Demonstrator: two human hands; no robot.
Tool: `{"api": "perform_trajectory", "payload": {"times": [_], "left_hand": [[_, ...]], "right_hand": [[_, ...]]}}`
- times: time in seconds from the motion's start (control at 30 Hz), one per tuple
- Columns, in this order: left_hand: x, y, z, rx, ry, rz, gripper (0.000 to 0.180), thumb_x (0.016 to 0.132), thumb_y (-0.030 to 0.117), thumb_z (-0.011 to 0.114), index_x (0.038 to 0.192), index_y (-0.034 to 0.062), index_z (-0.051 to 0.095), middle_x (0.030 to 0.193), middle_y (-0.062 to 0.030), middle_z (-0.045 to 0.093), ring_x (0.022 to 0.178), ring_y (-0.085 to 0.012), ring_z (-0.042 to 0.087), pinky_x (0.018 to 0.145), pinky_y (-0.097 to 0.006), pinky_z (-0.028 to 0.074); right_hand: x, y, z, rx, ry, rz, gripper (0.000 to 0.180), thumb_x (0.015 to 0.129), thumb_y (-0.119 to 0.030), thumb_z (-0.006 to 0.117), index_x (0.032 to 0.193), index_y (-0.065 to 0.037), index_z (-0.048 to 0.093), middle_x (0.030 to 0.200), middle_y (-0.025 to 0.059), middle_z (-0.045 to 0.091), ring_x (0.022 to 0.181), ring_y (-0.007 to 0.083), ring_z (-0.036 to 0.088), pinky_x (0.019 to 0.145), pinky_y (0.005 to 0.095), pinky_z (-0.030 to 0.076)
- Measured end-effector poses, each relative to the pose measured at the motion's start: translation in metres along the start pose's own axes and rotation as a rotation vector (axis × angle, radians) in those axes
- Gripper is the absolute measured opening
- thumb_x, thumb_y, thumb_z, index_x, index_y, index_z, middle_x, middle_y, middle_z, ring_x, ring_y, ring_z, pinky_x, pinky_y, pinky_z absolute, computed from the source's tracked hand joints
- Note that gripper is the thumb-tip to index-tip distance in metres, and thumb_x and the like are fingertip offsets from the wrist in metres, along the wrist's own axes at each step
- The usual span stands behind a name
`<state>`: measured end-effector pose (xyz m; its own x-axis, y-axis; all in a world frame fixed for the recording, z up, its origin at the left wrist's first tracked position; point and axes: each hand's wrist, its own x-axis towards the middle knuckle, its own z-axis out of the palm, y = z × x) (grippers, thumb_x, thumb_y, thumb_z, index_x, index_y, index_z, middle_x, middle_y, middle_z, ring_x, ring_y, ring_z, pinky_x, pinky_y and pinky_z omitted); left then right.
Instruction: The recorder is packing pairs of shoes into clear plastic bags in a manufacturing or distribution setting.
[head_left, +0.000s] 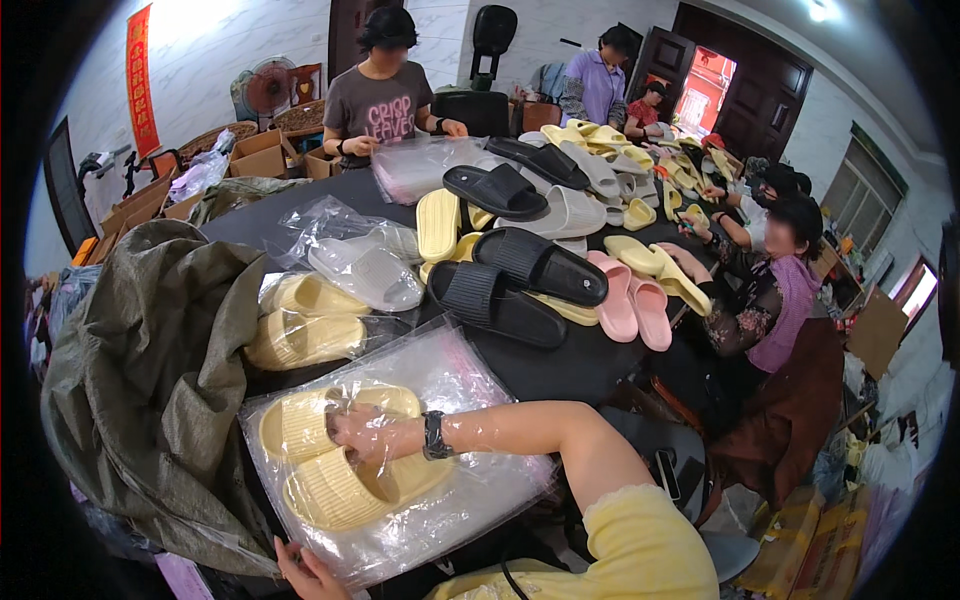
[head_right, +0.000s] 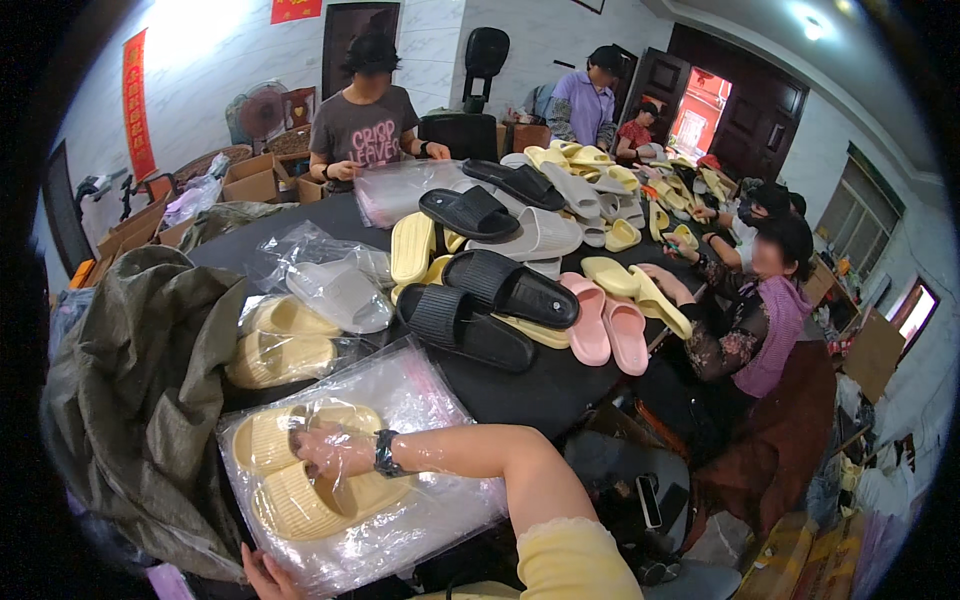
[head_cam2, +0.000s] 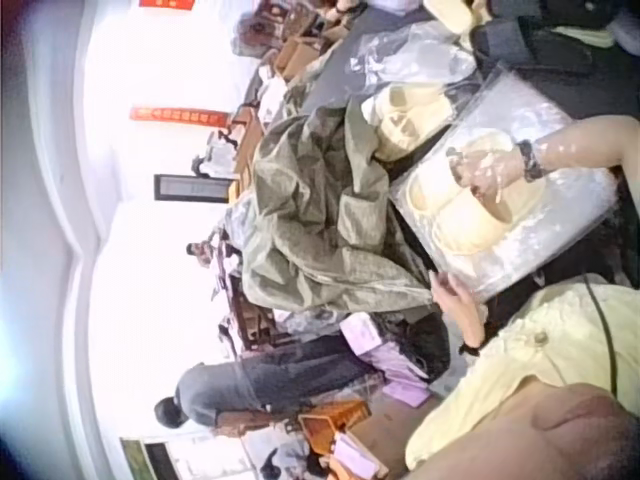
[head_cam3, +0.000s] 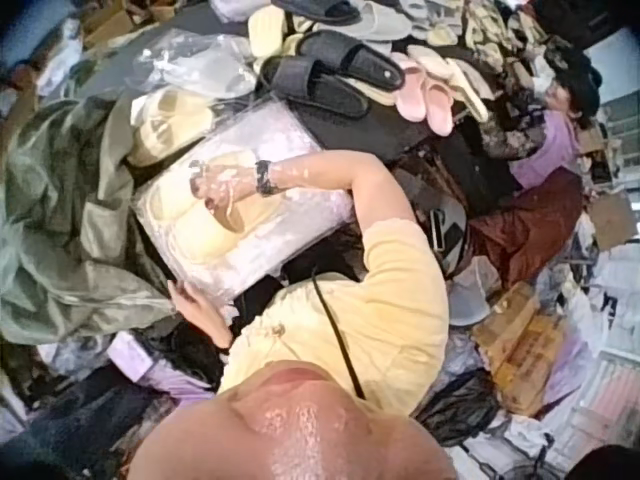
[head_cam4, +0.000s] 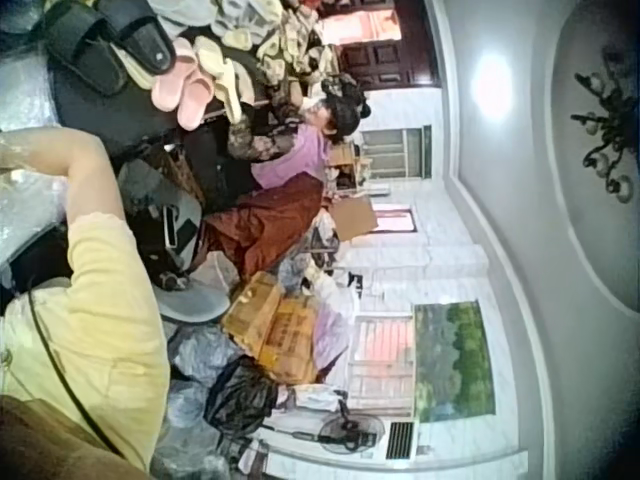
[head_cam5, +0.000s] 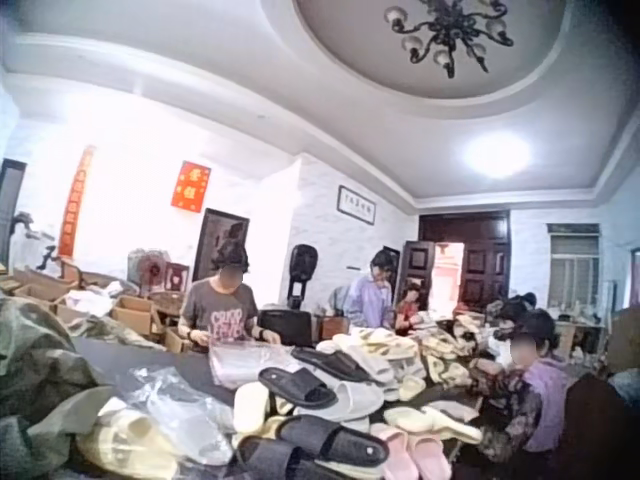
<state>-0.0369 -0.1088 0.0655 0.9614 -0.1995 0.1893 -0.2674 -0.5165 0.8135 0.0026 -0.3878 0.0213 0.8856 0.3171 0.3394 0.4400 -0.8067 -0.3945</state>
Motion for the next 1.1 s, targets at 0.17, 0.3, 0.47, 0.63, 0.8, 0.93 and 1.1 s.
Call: {"api": "perform_trajectory", "payload": {"times": [0.17,0.3,0.47,0.63,0.8,0.93,1.1], "left_hand": [[0.02,-0.046,-0.012,-0.221,-0.28,-0.449,0.042,0.094,0.035,0.047,0.106,-0.0043,0.058,0.068,-0.0105,0.059,0.059,-0.0185,0.058,0.053,-0.028,0.045],[0.022,-0.044,-0.005,-0.317,-0.326,-0.357,0.035,0.093,0.032,0.049,0.088,-0.0013,0.058,0.056,-0.0018,0.052,0.046,-0.0094,0.046,0.043,-0.023,0.036],[0.021,-0.013,-0.012,-0.162,-0.308,-0.171,0.032,0.093,0.027,0.05,0.081,-0.0011,0.056,0.057,-0.0047,0.051,0.046,-0.0118,0.044,0.044,-0.027,0.036],[0.019,-0.024,-0.019,0.284,-0.26,0.073,0.031,0.092,0.023,0.051,0.073,-0.0011,0.051,0.056,-0.0116,0.046,0.049,-0.019,0.041,0.047,-0.033,0.037],[0.02,-0.051,-0.023,0.312,-0.233,-0.183,0.033,0.086,0.032,0.057,0.094,0.0013,0.051,0.081,-0.0194,0.053,0.073,-0.0293,0.049,0.065,-0.041,0.041],[0.008,-0.048,0.001,0.478,-0.137,-0.127,0.021,0.081,0.017,0.061,0.093,0.0041,0.05,0.08,-0.018,0.056,0.07,-0.0354,0.054,0.063,-0.04,0.044],[0.016,0.01,0.014,0.135,-0.033,0.397,0.055,0.079,0.016,0.064,0.126,-0.0005,0.041,0.136,-0.0225,0.034,0.124,-0.0402,0.035,0.101,-0.042,0.032]], "right_hand": [[0.0,-0.002,-0.006,-0.005,-0.003,-0.01,0.025,0.073,-0.015,0.061,0.091,0.002,0.056,0.102,0.0174,0.052,0.095,0.0328,0.052,0.079,0.0407,0.043],[-0.004,0.002,0.0,0.023,0.008,0.024,0.026,0.072,-0.015,0.062,0.092,0.001,0.056,0.104,0.0173,0.051,0.097,0.0326,0.051,0.081,0.0408,0.042],[-0.004,0.001,0.002,0.038,0.035,0.012,0.028,0.071,-0.016,0.063,0.093,0.0,0.057,0.104,0.017,0.05,0.099,0.0313,0.05,0.083,0.04,0.039],[-0.003,-0.001,0.0,0.028,0.018,0.055,0.025,0.071,-0.016,0.062,0.09,-0.001,0.057,0.103,0.0165,0.051,0.098,0.0317,0.05,0.083,0.04,0.04],[0.01,-0.007,0.002,0.121,-0.15,0.173,0.019,0.072,-0.016,0.06,0.084,-0.002,0.057,0.099,0.0171,0.052,0.092,0.0341,0.053,0.077,0.0399,0.043],[-0.008,0.031,0.034,0.067,0.25,-0.13,0.021,0.069,-0.014,0.062,0.084,-0.001,0.056,0.081,0.017,0.056,0.073,0.0331,0.057,0.066,0.0406,0.047],[0.001,0.007,-0.001,-0.01,-0.047,0.098,0.02,0.071,-0.015,0.062,0.083,0.0,0.061,0.086,0.0196,0.056,0.082,0.0345,0.057,0.075,0.0424,0.046]]}}
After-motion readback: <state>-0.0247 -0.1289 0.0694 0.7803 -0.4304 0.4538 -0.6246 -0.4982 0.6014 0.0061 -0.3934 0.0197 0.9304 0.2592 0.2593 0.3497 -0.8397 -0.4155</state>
